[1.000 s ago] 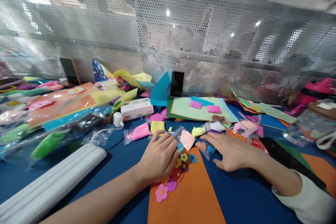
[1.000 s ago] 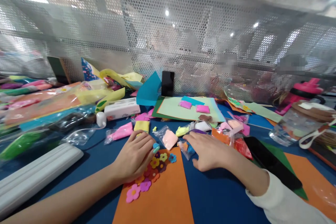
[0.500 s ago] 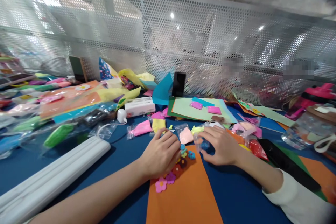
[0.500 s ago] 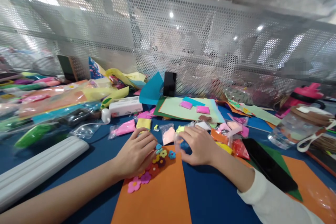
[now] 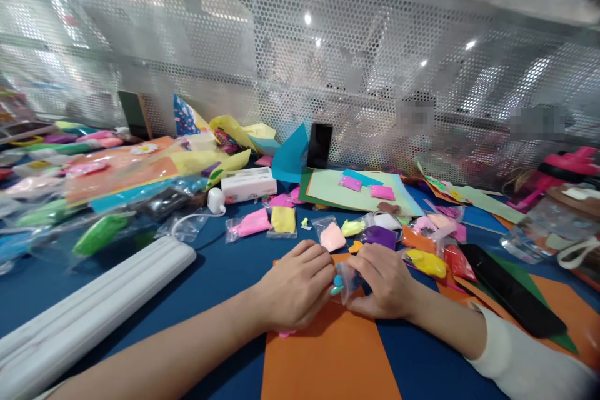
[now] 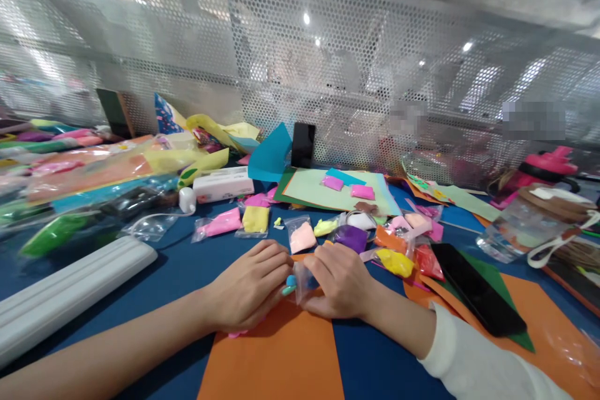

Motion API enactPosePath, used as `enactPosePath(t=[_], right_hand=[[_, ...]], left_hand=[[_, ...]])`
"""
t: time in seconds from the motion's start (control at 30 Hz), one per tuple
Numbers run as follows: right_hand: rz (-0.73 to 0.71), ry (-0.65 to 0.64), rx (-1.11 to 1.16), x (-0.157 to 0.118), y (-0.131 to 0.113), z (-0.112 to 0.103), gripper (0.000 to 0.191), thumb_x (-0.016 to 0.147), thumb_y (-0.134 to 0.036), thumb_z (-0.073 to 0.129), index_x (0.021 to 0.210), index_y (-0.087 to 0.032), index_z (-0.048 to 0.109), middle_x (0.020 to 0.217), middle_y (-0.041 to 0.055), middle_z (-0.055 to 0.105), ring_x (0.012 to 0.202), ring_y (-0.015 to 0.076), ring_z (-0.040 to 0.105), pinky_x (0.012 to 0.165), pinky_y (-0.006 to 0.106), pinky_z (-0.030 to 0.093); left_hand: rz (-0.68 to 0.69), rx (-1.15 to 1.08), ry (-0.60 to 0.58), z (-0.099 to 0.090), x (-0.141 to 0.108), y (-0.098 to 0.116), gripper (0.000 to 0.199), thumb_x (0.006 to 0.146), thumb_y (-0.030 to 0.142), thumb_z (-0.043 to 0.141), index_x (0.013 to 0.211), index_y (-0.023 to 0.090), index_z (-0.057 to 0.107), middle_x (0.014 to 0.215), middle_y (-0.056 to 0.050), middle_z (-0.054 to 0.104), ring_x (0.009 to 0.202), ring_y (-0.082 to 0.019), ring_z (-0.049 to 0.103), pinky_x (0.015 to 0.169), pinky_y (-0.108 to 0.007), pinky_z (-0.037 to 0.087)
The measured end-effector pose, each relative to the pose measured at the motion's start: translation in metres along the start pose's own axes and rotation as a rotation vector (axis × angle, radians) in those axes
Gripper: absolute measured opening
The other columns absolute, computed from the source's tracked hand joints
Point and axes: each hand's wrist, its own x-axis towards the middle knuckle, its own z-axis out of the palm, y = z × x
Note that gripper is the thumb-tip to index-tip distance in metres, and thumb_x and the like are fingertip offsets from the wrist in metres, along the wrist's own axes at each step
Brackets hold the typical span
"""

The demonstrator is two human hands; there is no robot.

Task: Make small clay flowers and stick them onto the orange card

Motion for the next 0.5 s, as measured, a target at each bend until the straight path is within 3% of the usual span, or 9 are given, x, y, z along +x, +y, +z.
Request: enactPosePath(t=[0.13,0.27,0.4,0.5], right_hand=[[0.027,0.025,0.047,-0.0005,-0.0019,0.0020,0.036,0.076,-0.047,0.057,0.093,-0.016,0.048,0.067,0.0040,0.054,0.060,0.0181,0.051,0.053,0.030,0.037],[-0.011,0.019,0.031,0.0009,-0.0024,0.0005,0.035,0.081,-0.042,0.054,0.100,-0.013,0.050,0.067,0.0049,0.055,0.060,0.0177,0.053,0.052,0.028,0.039],[-0.083,0.013,0.044,0.0019,-0.0027,-0.0030,0.047,0.088,-0.042,0.046,0.117,-0.004,0.046,0.066,0.0059,0.056,0.060,0.0179,0.054,0.050,0.028,0.041],[-0.072,0.019,0.066,0.0007,-0.0033,-0.0030,0.039,0.090,-0.032,0.044,0.118,-0.004,0.045,0.068,0.0066,0.058,0.063,0.0177,0.057,0.052,0.027,0.044]], left_hand=[[0.022,0.016,0.038,-0.0049,0.0023,0.0024,0.027,0.088,0.018,0.032,0.068,0.017,0.050,0.067,-0.005,0.053,0.066,-0.017,0.043,0.070,-0.034,0.039],[0.017,0.009,0.072,-0.0053,0.0024,0.0031,0.024,0.085,0.020,0.036,0.067,0.017,0.051,0.065,-0.004,0.053,0.065,-0.017,0.044,0.072,-0.034,0.039],[-0.006,-0.037,0.072,-0.0030,0.0014,0.0024,0.019,0.082,0.020,0.039,0.068,0.017,0.052,0.066,-0.004,0.054,0.065,-0.017,0.045,0.072,-0.034,0.039],[-0.016,-0.044,0.073,-0.0029,0.0011,0.0041,0.017,0.081,0.020,0.041,0.069,0.017,0.052,0.067,-0.004,0.055,0.065,-0.016,0.046,0.071,-0.034,0.039]])
